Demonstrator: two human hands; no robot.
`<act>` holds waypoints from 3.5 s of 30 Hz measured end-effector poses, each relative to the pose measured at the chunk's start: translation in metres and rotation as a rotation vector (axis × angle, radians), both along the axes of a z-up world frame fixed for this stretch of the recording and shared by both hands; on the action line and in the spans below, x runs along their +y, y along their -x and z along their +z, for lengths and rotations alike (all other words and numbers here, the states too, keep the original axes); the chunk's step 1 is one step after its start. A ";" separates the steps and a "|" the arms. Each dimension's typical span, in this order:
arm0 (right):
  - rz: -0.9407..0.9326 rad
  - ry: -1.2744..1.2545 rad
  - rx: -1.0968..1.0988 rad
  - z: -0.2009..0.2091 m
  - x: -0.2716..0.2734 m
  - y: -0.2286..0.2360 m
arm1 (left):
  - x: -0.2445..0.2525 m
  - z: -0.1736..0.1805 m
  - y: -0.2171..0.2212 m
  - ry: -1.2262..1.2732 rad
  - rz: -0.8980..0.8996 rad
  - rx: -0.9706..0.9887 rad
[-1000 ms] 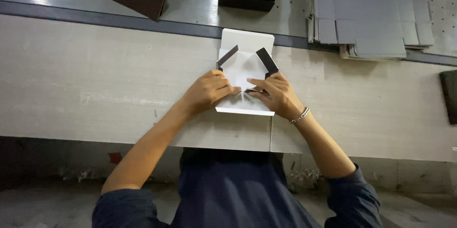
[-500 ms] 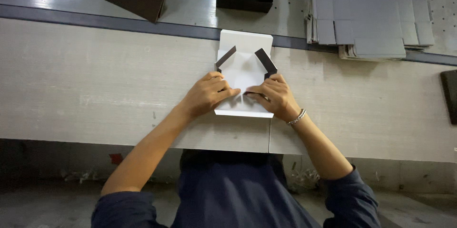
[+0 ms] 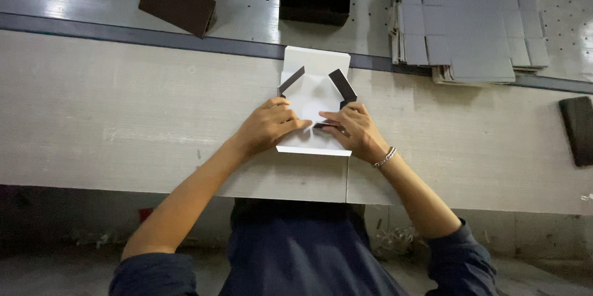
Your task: The person assembles small rectangular boxes from flat cardboard pieces. They fold the sides of the cardboard, tuck in the flaps, and secure the structure by hand. The person repeats this process for multiple boxes, stacking the finished ones on the table.
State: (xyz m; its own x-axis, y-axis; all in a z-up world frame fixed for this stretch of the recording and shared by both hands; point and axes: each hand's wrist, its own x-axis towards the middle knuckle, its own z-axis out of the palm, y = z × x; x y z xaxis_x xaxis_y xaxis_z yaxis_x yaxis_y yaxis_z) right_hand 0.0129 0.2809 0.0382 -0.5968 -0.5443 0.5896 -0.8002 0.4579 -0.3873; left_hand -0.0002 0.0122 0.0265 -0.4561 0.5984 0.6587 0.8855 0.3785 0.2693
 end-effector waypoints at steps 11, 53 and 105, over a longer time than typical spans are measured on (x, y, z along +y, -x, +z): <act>-0.016 -0.152 -0.102 0.046 -0.013 0.006 | 0.003 -0.008 0.002 -0.012 0.038 0.007; -0.011 -0.052 0.059 0.011 -0.009 0.004 | 0.001 -0.002 0.000 0.035 0.045 0.003; -0.274 -0.397 0.081 -0.010 0.009 -0.003 | 0.002 0.004 0.014 0.485 0.192 0.009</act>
